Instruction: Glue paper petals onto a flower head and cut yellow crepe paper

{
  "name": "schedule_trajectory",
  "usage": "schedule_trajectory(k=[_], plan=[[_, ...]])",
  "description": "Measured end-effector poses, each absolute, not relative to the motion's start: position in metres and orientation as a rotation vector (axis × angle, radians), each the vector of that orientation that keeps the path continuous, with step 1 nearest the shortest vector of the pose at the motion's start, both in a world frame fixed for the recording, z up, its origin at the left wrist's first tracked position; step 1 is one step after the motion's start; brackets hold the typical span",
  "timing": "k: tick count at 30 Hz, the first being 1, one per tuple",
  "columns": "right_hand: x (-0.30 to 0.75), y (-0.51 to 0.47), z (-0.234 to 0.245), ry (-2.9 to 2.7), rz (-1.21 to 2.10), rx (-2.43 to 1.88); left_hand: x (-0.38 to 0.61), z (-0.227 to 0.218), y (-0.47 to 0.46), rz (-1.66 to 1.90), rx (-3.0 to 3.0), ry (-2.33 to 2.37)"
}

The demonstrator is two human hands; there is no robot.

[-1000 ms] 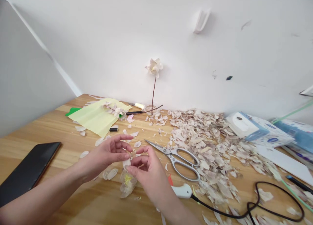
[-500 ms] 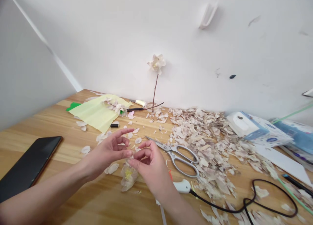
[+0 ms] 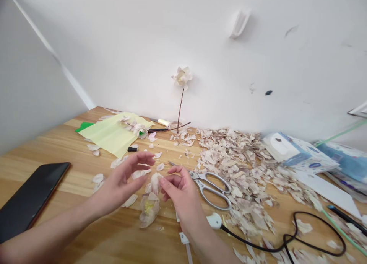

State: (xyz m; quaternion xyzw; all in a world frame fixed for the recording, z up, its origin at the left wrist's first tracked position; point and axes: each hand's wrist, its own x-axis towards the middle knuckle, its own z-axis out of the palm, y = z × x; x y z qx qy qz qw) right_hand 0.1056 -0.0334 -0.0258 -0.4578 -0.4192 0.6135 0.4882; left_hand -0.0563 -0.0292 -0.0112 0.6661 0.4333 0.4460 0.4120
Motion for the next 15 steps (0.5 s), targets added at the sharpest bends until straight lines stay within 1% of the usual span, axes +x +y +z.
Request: schedule_trajectory(k=[4, 7, 12, 15], plan=[[0.1058, -0.0327, -0.0256, -0.977, 1.457, -1.162, -0.0547, -0.0135, -0.0349, 1.029, 2.517, 1.058], [0.1055, -0.0323, -0.0270, -1.032, 1.436, -1.210, -0.0526, -0.0173, -0.0346, 0.976, 2.881, 1.065], [0.1047, -0.0333, -0.0280, -1.068, 1.429, -1.244, -0.0563, -0.0161, -0.0341, 1.057, 3.062, 0.868], [0.1057, -0.0340, -0.0251, -1.089, 1.472, -1.247, -0.0560, -0.0172, -0.0340, 1.075, 2.866, 0.927]])
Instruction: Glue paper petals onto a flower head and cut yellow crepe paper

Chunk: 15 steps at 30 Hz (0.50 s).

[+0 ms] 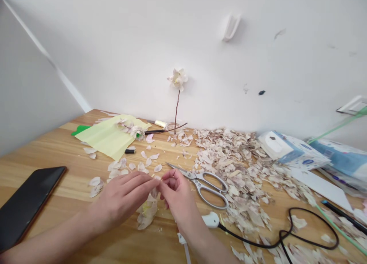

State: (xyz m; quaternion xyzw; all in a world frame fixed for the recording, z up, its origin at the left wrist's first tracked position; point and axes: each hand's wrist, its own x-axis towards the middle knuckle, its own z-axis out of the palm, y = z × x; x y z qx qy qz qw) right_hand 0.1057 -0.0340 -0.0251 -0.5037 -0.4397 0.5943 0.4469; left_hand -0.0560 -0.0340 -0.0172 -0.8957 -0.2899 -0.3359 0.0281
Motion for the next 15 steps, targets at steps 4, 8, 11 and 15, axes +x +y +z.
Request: schedule_trajectory(k=[4, 8, 11, 15], plan=[[0.108, -0.034, -0.023, -1.213, 1.426, -1.234, -0.050, -0.021, -0.030, -1.810, -2.851, -1.808], [0.106, -0.035, -0.025, -1.437, 1.308, -1.250, -0.047, -0.019, -0.026, -2.443, -2.645, -2.422], [0.105, -0.037, -0.023, -1.517, 1.296, -1.252, -0.047, -0.015, -0.025, -2.500, -2.563, -2.581], [0.108, -0.039, -0.016, -1.559, 1.344, -1.290, -0.049, -0.009, -0.025, -2.520, -2.677, -2.583]])
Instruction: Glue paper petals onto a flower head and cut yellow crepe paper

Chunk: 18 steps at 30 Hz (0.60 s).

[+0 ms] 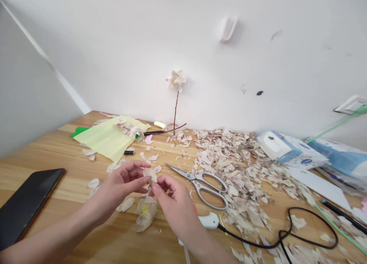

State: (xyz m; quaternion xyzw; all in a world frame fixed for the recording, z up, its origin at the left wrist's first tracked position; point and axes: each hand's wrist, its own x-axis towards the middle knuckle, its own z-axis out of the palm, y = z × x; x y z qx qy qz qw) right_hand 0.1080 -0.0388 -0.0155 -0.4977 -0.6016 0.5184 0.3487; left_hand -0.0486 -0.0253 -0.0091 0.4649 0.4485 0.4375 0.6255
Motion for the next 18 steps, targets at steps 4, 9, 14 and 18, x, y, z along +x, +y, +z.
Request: schedule_trajectory(k=[4, 9, 14, 18], plan=[[0.112, -0.037, -0.013, -1.621, 1.393, -1.296, -0.052, -0.004, -0.024, 0.904, 1.182, 1.031], [0.112, -0.035, -0.012, -1.684, 1.343, -1.364, -0.055, -0.003, -0.026, 0.882, 1.231, 1.097], [0.109, -0.040, -0.004, -1.747, 1.262, -1.369, -0.055, -0.003, -0.029, 0.897, 1.304, 1.126], [0.109, -0.042, -0.003, -1.767, 1.229, -1.412, -0.055, -0.001, -0.029, 0.885, 1.330, 1.137]])
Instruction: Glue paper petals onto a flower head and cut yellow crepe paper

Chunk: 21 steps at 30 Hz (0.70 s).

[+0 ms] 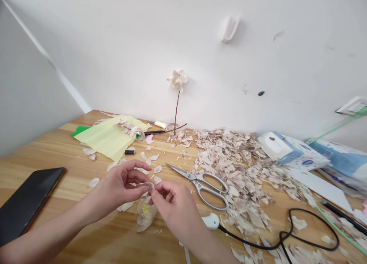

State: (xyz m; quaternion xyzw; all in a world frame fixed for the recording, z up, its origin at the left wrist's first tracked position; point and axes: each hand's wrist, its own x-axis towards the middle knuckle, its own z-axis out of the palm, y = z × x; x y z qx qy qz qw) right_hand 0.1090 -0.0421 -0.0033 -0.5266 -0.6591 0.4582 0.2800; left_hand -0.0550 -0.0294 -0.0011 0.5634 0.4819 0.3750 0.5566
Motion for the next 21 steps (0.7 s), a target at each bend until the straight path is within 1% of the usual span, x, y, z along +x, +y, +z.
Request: schedule_trajectory(k=[11, 21], plan=[[0.1101, -0.0433, -0.0033, -1.813, 1.232, -1.425, -0.0558, -0.0030, -0.0300, 0.932, 1.416, 1.169], [0.1126, -0.0384, -0.0026, -1.801, 1.294, -1.391, -0.0599, 0.0009, -0.0250, 0.856, 1.352, 1.085]])
